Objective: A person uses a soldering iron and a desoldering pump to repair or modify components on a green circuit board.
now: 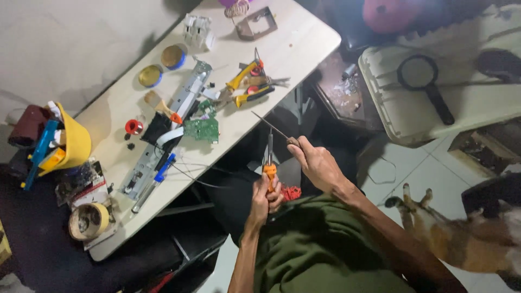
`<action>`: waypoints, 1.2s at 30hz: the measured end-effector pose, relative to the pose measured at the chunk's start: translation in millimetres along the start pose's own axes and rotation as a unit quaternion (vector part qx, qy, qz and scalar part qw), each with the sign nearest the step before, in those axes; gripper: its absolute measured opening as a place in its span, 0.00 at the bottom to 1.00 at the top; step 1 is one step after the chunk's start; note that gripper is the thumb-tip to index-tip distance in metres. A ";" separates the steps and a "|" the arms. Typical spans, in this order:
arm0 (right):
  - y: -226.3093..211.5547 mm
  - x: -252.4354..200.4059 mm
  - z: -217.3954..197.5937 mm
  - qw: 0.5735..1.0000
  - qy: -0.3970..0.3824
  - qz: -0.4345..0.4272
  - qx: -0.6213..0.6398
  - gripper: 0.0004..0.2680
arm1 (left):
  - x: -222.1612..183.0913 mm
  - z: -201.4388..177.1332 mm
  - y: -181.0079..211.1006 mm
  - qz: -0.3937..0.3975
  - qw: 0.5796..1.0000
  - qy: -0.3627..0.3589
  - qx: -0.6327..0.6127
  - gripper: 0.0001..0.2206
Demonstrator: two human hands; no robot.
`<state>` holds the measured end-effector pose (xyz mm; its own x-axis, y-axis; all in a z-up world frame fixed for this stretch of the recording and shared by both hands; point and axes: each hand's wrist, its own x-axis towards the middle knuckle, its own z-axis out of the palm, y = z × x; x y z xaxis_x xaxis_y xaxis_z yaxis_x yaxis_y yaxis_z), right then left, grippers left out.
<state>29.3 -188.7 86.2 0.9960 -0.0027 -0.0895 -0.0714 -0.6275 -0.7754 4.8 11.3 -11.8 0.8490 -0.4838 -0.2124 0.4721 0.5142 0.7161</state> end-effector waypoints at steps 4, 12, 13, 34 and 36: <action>5.1 1.9 -3.4 0.998 0.015 0.020 0.066 0.09 | -3.5 -6.5 6.9 0.002 1.000 -0.007 -0.004 0.22; -1.6 -19.7 -14.7 0.995 0.036 -0.020 0.091 0.08 | -5.5 2.8 17.9 0.006 0.999 -0.022 -0.028 0.20; -3.6 -22.7 -17.2 0.994 0.045 -0.030 0.094 0.08 | -5.4 2.6 17.3 0.009 1.000 -0.016 -0.020 0.20; -13.2 -50.3 -25.1 0.988 0.046 -0.135 -0.057 0.17 | -4.9 -6.1 2.0 0.006 0.997 0.051 0.056 0.23; -10.7 -50.4 -20.4 0.986 0.051 -0.139 -0.071 0.17 | -7.1 4.1 9.2 0.011 0.994 0.073 0.078 0.22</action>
<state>-19.0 -197.8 111.7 0.9767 0.1107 0.1839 0.2066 -0.7173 -0.6654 2.2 16.5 -0.9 0.8895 -0.3597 -0.2819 0.4205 0.4024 0.8132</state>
